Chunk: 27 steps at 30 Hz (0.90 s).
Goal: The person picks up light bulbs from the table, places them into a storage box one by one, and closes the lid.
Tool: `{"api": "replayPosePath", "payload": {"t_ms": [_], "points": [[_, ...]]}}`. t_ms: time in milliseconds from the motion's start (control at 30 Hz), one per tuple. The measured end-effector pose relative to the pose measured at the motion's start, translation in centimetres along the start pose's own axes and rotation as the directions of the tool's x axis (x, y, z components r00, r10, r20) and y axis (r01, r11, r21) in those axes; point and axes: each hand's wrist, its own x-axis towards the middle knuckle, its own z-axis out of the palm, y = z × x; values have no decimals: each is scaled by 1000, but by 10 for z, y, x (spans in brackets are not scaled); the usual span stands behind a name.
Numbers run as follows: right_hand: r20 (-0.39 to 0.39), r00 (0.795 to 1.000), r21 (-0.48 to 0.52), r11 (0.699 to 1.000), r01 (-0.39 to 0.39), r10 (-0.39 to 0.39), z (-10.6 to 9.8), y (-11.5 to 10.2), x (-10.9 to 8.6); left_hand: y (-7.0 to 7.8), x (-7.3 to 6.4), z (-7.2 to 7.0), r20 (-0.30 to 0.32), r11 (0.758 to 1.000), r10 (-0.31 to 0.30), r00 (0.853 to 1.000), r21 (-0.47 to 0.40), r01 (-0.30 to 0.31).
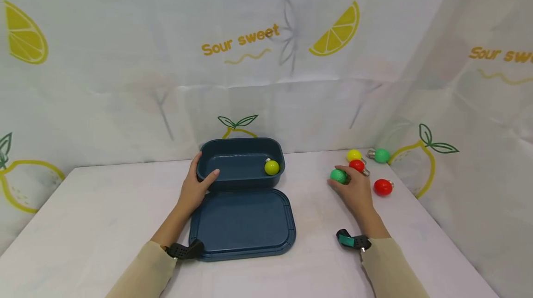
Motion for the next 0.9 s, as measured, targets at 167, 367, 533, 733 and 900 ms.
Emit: {"api": "replayPosePath", "payload": {"t_ms": [167,367,533,733,900], "points": [[-14,1000,-3,1000,15,-15,-1,-1,0,1,-1,0,4,1000,9,1000,-4,-9],[-25,998,5,998,59,-59,-7,-15,2,1,-1,0,-3,1000,2,1000,-11,-2],[-41,990,-40,991,130,-131,-9,-29,9,1,1,3,-1,1000,8,1000,-13,-8],[-29,986,-6,986,165,-165,-5,-50,15,3,-1,2,-13,1000,4,1000,-15,-4],[-45,979,44,979,200,-198,-2,-76,22,1,-2,0,-8,1000,4,1000,1,-4]]}}
